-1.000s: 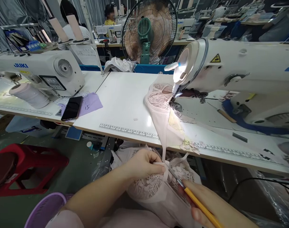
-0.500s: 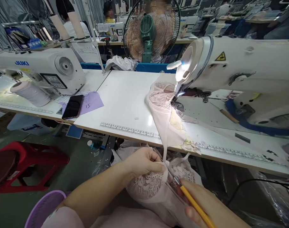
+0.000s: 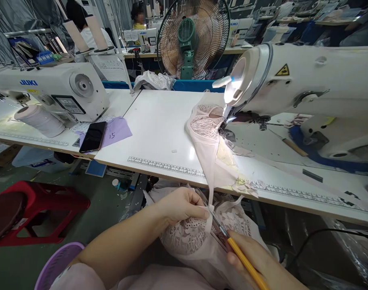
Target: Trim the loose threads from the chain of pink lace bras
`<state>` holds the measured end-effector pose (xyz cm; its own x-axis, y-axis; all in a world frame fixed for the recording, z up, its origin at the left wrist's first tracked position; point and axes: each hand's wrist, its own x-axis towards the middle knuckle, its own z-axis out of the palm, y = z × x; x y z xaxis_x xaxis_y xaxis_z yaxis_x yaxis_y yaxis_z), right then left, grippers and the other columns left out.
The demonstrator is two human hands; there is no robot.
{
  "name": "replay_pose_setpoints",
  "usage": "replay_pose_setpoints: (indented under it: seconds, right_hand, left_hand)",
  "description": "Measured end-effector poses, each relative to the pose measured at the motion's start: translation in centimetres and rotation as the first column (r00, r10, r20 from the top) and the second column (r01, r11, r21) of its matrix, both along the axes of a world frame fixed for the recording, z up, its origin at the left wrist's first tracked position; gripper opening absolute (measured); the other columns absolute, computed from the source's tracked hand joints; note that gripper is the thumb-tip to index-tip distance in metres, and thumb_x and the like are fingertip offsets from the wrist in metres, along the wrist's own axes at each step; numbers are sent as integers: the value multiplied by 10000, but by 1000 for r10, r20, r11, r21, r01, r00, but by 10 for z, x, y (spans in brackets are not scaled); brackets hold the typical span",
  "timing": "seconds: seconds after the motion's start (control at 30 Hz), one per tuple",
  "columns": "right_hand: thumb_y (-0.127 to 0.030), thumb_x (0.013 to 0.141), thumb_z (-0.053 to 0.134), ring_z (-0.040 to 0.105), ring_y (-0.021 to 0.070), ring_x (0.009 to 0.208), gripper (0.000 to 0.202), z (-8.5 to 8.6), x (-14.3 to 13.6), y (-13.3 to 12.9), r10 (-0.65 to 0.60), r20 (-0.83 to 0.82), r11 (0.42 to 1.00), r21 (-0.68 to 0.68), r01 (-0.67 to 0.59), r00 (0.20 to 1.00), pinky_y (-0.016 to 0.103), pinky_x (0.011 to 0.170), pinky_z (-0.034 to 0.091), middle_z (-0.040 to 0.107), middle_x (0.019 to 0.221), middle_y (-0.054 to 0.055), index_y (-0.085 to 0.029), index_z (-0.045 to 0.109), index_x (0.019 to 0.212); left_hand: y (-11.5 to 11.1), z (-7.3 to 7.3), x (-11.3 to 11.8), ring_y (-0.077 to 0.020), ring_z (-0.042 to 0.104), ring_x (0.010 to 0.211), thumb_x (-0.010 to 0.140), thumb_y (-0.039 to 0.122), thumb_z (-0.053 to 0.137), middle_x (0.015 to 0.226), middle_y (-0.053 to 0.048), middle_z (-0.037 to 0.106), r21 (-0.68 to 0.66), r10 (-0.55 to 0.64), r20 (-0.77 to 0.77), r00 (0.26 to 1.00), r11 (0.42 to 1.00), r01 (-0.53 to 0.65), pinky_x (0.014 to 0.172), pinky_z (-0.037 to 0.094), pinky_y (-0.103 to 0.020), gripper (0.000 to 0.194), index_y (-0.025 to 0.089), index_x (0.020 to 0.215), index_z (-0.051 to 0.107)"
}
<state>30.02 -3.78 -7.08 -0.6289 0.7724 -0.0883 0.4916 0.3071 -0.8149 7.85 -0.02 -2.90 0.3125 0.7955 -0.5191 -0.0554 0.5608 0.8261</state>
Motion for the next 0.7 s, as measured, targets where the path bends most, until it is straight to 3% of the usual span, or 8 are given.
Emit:
replay_pose_setpoints:
  seconds: [0.2, 0.37, 0.53, 0.7]
  right_hand:
    - [-592, 885, 448, 440, 154, 521, 416, -16, 2, 2, -15, -26, 993, -118, 11, 1000, 261, 474, 364, 468, 600, -20, -243, 401, 663]
    - [-495, 918, 436, 439, 149, 545, 379, -24, -1, 1, -58, -3, 983, -175, 57, 998, 263, 502, 360, 434, 612, -24, -232, 368, 655]
    - [-520, 904, 424, 446, 165, 534, 395, -12, 1, 8, -105, -55, 986, -134, 97, 993, 276, 479, 344, 447, 593, -14, -230, 367, 643]
    - [-499, 865, 516, 538, 196, 539, 340, 4, 13, 13, -200, -33, 980, 5, 200, 979, 292, 473, 436, 539, 609, 5, -249, 410, 660]
  left_hand:
    - [2, 2, -1, -63, 342, 422, 466, 264, 763, 413, 68, 439, -22, 1, 6, 1000, 1000, -1, 462, 220, -251, 239, 163, 473, 547]
    - [2, 5, -3, -66, 365, 448, 470, 342, 830, 448, 51, 467, -5, -25, 9, 1000, 1000, 25, 476, 248, -243, 321, 146, 507, 578]
    - [-3, 7, -7, -63, 380, 461, 519, 419, 834, 485, 39, 481, 93, -8, 29, 1000, 996, 6, 475, 261, -229, 389, 145, 539, 559]
    - [-11, 14, -18, -59, 385, 499, 556, 437, 842, 530, 44, 477, 202, 60, -11, 998, 978, -57, 497, 291, -212, 404, 134, 592, 578]
